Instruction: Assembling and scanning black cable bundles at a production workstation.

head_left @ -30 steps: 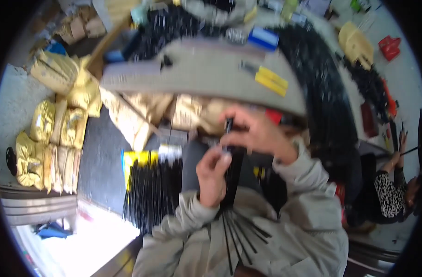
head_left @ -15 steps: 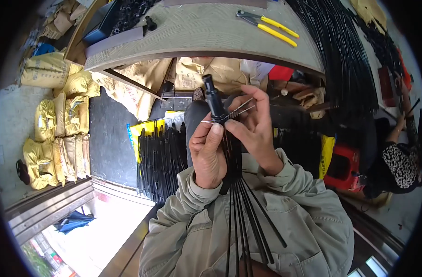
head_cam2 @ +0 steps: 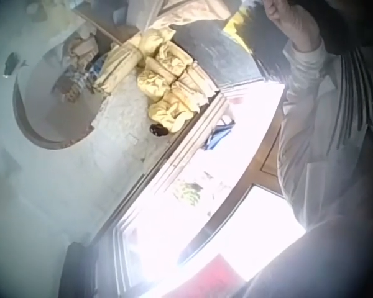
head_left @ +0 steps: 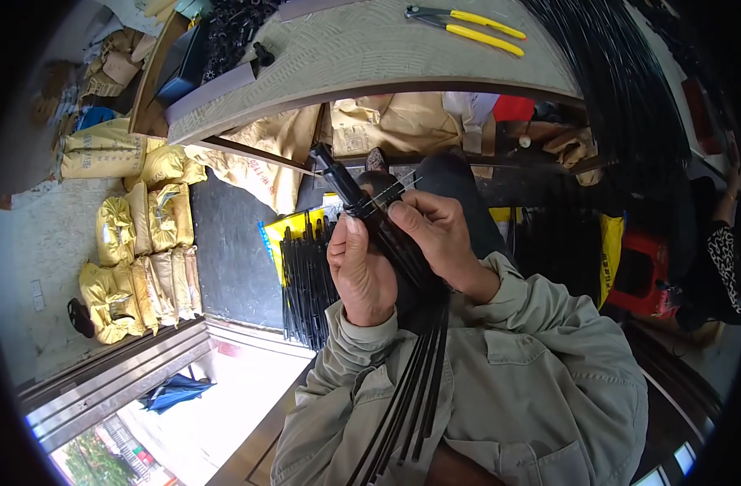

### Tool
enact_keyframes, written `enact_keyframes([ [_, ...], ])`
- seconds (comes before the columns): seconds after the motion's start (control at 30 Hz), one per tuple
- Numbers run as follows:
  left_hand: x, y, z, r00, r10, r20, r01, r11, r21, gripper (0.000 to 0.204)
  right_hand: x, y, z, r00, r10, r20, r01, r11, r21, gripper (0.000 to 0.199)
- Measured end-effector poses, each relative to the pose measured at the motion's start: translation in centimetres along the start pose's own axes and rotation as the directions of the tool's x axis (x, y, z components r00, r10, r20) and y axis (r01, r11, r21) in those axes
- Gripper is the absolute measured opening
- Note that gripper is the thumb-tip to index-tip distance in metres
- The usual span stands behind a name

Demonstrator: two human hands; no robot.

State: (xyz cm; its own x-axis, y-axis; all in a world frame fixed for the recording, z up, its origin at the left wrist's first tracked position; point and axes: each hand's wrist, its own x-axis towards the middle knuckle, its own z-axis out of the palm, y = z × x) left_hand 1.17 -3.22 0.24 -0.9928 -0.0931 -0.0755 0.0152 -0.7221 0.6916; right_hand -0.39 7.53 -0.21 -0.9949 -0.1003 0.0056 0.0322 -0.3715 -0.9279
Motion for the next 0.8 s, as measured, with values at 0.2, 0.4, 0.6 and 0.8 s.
enact_keyframes([
  [0.2, 0.2, 0.2, -1.1, 0.999, -0.044, -0.017, 0.044, 0.998, -0.035, 0.037, 0.0, 0.6, 0.5, 0.999, -0.029, -0.034, 0.028, 0.999, -0.030, 0.018],
  [0.4, 0.5, 0.3, -1.0, 0.993, -0.074, 0.089, 0.073, 0.997, 0.017, 0.042, -0.2, 0.8, 0.8, 0.988, -0.153, -0.009, 0.149, 0.973, -0.178, 0.016],
  [0.6, 0.1, 0.1, -0.8, 0.997, -0.016, 0.072, 0.011, 0.998, 0.064, 0.046, 0.2, 0.7, 0.1, 0.996, 0.015, 0.091, -0.012, 0.999, -0.030, 0.018],
  [0.8, -0.1, 0.3, -1.0, 0.990, 0.050, 0.132, -0.075, 0.978, 0.194, 0.049, 0.5, 0.4, -0.1, 0.948, 0.197, 0.250, -0.258, 0.935, 0.245, 0.016],
])
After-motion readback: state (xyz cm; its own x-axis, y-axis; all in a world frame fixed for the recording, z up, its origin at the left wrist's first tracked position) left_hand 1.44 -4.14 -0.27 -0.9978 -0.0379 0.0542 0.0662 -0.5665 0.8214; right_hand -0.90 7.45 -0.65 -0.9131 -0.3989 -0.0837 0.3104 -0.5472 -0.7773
